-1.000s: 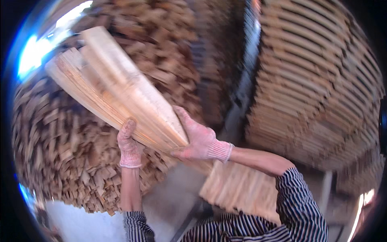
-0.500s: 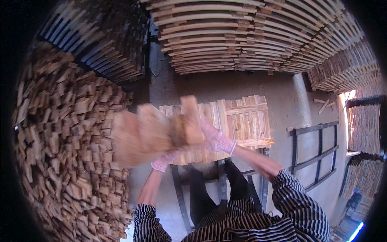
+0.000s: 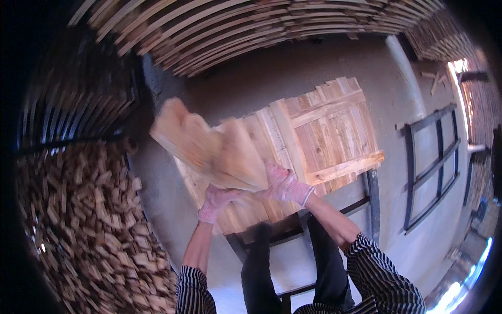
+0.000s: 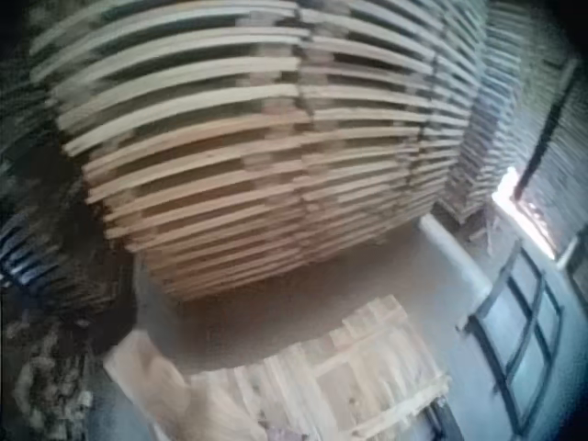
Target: The person picks up wooden planks from a large pile and places them onto a metal frame on the floor. They arrange the planks in layers, alternating the orientation of the wood to create a stable stack. The person wears pink gloves and uses both hands to handle the lumber.
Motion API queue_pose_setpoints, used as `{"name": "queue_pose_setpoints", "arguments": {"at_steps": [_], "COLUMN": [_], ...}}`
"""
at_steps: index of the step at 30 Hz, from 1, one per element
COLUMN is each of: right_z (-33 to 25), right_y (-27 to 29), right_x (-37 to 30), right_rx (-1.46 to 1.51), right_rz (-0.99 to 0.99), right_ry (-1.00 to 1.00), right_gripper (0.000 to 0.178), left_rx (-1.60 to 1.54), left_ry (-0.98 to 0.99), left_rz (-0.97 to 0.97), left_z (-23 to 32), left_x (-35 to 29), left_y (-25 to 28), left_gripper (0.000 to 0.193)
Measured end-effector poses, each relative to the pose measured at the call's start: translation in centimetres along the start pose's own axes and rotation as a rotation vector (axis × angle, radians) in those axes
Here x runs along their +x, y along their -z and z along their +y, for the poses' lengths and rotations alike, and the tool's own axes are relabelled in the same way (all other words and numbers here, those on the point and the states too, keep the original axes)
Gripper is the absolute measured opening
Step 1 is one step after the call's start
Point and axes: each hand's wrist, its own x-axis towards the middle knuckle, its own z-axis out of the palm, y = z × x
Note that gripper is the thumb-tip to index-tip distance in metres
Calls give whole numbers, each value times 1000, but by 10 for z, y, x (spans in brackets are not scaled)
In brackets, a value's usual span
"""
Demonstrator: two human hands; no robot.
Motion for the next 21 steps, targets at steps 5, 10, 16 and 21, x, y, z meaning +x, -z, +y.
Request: {"name": "queue_pose_setpoints", "arguments": {"at_steps": [5, 10, 16, 21], "right_z": [20, 73, 181, 190], "right_y": [-15, -34, -38, -36], "right_x": [-46, -53, -30, -36], "right_rx": [196, 326, 521, 511], "right_rz": [441, 456, 423, 320], "right_ry": [8, -66, -164, -88], "right_gripper": [102, 92, 87, 84], "left_rx": [-834, -1191, -1183, -1296], "left_ry": [-191, -245, -29, -66], "left_rz": [-10, 29, 92, 30], "left_z": [-3, -61, -69, -107], "left_x": [46, 101, 174, 203], "left_y": [-26, -71, -123, -129], "left_gripper": [57, 56, 75, 71]}}
